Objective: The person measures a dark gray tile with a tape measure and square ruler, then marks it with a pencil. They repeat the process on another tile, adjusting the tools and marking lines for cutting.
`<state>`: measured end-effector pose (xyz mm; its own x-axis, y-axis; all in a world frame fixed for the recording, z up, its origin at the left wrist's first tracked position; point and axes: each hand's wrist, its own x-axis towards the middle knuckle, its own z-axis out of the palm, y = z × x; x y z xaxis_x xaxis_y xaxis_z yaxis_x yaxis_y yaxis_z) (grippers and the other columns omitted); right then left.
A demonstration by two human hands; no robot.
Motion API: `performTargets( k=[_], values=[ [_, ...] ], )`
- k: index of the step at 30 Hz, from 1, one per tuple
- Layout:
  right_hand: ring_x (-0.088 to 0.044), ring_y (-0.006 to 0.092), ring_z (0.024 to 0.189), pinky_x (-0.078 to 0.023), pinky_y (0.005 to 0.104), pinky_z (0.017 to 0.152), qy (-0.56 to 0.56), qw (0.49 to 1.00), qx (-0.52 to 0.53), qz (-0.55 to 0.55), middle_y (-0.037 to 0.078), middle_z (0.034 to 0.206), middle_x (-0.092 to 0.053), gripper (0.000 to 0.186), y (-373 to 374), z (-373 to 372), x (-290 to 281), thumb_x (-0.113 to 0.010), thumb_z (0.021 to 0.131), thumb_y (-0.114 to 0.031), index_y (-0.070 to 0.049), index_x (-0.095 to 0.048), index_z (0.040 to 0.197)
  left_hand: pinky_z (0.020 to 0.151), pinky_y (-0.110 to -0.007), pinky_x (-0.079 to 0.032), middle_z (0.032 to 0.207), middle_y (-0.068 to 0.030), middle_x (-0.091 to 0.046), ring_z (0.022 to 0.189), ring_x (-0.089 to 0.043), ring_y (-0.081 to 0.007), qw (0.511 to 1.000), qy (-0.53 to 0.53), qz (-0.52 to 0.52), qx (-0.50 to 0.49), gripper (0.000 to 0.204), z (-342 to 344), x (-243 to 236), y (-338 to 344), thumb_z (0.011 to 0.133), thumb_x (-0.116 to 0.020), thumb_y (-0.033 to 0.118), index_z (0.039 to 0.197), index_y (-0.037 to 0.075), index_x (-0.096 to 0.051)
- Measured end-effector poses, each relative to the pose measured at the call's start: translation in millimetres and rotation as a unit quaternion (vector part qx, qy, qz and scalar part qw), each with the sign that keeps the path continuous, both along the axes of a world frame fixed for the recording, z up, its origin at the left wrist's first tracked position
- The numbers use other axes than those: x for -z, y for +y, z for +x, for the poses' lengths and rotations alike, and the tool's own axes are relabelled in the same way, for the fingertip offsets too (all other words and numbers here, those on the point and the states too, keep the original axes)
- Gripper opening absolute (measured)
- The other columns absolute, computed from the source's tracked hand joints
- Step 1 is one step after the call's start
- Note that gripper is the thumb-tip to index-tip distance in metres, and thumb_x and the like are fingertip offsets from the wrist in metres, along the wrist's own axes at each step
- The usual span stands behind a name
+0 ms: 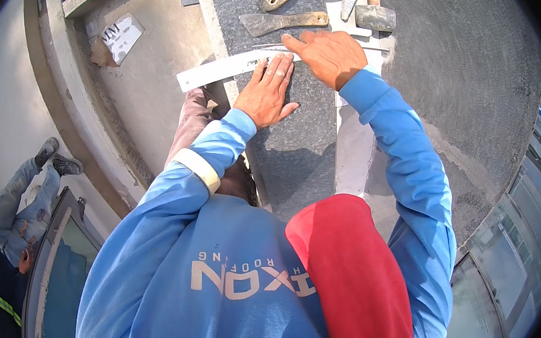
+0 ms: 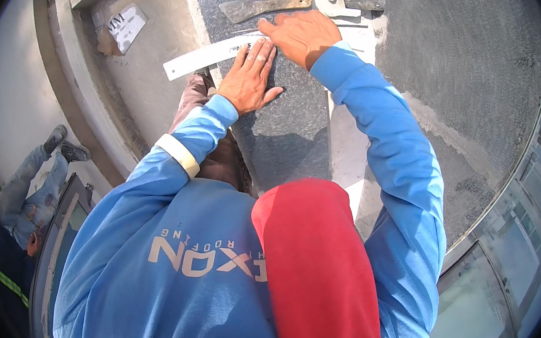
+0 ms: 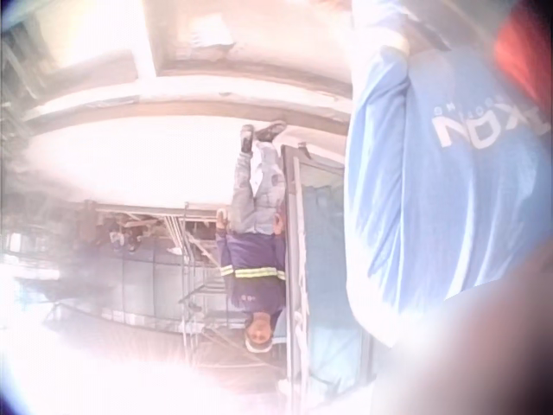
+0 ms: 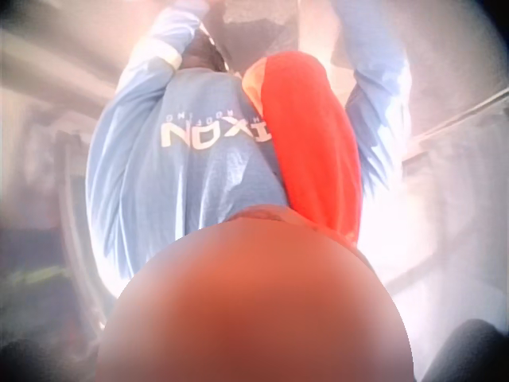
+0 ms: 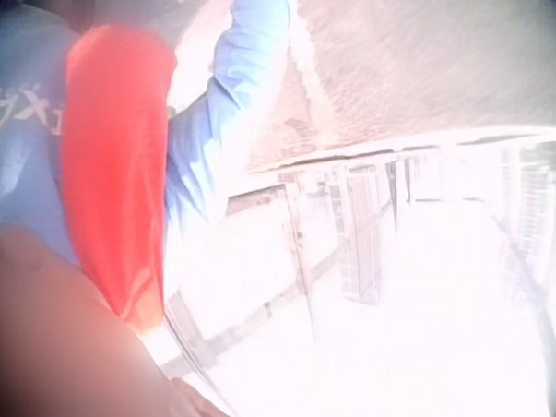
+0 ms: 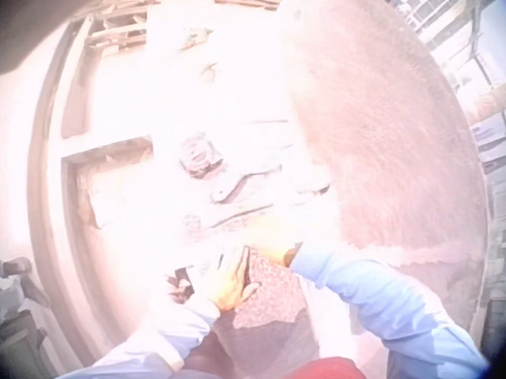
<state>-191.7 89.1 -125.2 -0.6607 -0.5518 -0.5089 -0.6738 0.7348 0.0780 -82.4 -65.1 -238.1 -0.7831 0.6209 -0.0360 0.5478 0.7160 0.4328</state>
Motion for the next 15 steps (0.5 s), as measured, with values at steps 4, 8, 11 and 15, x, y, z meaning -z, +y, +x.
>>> performTargets(
  k=[4,8,11,15],
  values=[
    [-0.07,0.0292,0.096,-0.06,0.0416,0.077,-0.018,0.998,-0.061,-0.006,0.01,0.111,-0.067,0.064,-30.9,-3.5,10.3,-0.058,0.097,-0.02,-0.038,-0.037,0.155,0.124,-0.053,-0.016,0.153,-0.0235,-0.042,0.15,-0.028,-0.0374,1.0,-0.021,-0.005,0.01,0.08,1.0,2.4,-2.0,0.099,-0.045,0.06,0.143,-0.007,-0.049],
    [-0.071,0.03,0.096,-0.06,0.0416,0.079,-0.059,0.995,-0.076,0.02,0.011,0.114,-0.067,0.064,-42.6,-1.8,11.4,-0.057,0.099,-0.023,-0.039,-0.034,0.156,0.123,-0.052,-0.019,0.146,-0.02,-0.05,0.143,-0.037,-0.0359,1.0,-0.019,-0.001,0.015,0.074,0.4,2.5,-3.9,0.099,-0.044,0.057,0.138,-0.006,-0.054],
    [-0.071,0.0294,0.096,-0.059,0.0414,0.08,-0.062,0.995,-0.073,0.034,0.012,0.115,-0.067,0.063,-45.9,1.9,10.0,-0.058,0.099,-0.024,-0.038,-0.035,0.156,0.121,-0.052,-0.022,0.141,-0.019,-0.053,0.139,-0.041,-0.035,1.0,-0.018,0.004,0.015,0.073,-0.9,0.7,-5.4,0.099,-0.045,0.057,0.134,-0.006,-0.056],
    [-0.071,0.0291,0.096,-0.059,0.0406,0.08,-0.065,0.995,-0.069,0.031,0.012,0.113,-0.067,0.063,-48.8,4.1,9.7,-0.059,0.098,-0.024,-0.036,-0.037,0.156,0.119,-0.052,-0.024,0.136,-0.0184,-0.055,0.135,-0.043,-0.0344,1.0,-0.006,0.008,0.014,0.071,-0.9,-1.1,-7.1,0.099,-0.046,0.056,0.132,-0.005,-0.058]
  ],
)
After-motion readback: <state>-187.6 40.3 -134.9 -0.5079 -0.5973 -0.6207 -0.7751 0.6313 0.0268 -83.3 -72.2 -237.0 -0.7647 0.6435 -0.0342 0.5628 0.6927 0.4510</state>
